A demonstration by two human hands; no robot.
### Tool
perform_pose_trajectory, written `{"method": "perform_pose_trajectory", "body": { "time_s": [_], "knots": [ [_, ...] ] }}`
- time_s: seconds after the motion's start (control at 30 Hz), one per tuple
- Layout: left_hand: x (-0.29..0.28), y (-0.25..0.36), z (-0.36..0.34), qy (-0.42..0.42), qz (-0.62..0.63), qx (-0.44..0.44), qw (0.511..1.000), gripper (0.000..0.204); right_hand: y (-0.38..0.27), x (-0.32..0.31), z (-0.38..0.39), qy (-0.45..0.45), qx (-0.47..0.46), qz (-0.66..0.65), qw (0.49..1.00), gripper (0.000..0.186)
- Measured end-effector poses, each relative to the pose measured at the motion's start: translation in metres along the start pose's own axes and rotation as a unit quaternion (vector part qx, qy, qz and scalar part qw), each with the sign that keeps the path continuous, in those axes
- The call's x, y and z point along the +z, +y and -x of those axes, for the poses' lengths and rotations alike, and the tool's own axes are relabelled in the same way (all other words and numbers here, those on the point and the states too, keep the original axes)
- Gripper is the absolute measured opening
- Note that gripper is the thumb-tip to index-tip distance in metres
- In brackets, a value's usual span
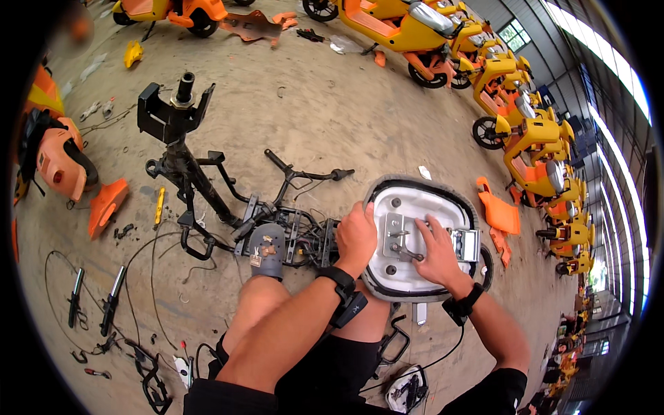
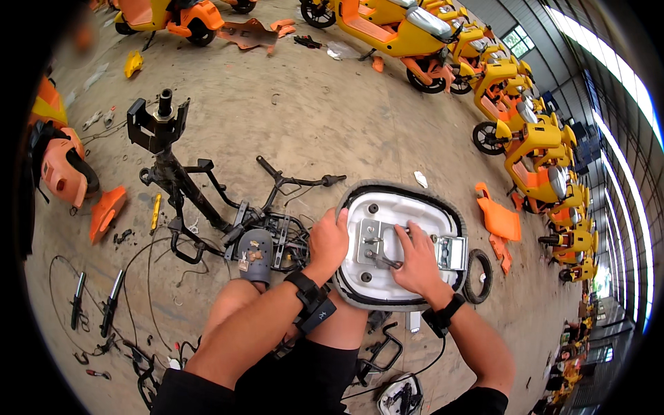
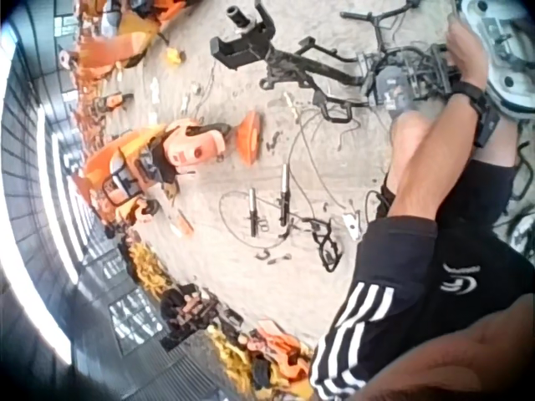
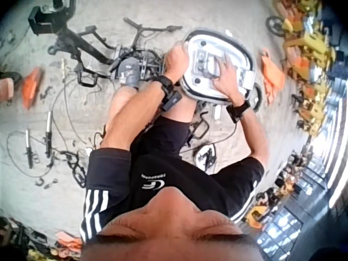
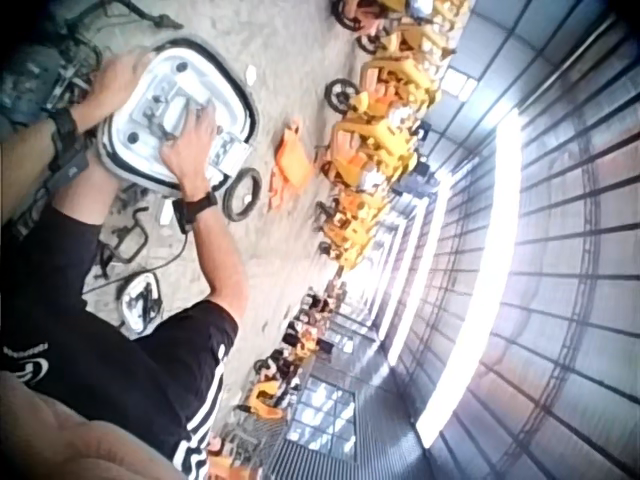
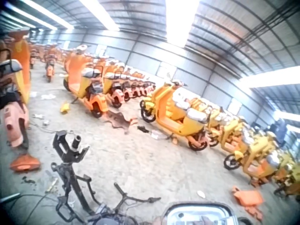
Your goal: The person uses a wrench and a screwdriver to secure a metal bracket and components inside a silver storage compartment on a scooter frame.
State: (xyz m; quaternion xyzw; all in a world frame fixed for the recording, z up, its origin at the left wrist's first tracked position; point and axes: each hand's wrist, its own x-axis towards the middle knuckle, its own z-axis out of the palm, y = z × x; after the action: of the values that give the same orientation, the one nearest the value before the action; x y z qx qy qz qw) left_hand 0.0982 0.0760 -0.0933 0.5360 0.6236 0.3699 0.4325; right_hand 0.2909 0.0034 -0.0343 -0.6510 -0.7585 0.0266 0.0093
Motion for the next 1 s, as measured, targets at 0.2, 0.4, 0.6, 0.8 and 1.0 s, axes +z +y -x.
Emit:
{"method": "perform_pose_trajectory", "body": {
  "time_s": [0.2, 0.4, 0.6, 0.8, 1.0],
  "knots": [
    [0.003, -0.005, -0.003, 0.011, -0.008, 0.034, 0.999, 0.036, 0.002, -0.001, -0.001, 0.045, -0.039, 0.002, 0.998, 0.078],
    [0.000, -0.006, -0.006, 0.007, -0.032, 0.048, 0.998, 0.036, 0.009, -0.001, -0.006, 0.046, -0.073, 0.023, 0.996, 0.068],
    [-0.003, 0.000, -0.004, -0.001, -0.043, 0.026, 0.999, 0.039, 0.009, -0.010, -0.016, 0.074, -0.111, 0.050, 0.990, 0.050],
    [-0.001, -0.007, -0.003, 0.030, -0.010, 0.036, 0.999, 0.040, 0.013, -0.010, -0.030, 0.119, -0.181, 0.063, 0.974, 0.032],
    [0.005, -0.010, 0.000, 0.027, -0.005, 0.058, 0.998, 0.040, 0.028, -0.007, -0.030, 0.088, -0.169, 0.084, 0.978, 0.022]
  ]
}}
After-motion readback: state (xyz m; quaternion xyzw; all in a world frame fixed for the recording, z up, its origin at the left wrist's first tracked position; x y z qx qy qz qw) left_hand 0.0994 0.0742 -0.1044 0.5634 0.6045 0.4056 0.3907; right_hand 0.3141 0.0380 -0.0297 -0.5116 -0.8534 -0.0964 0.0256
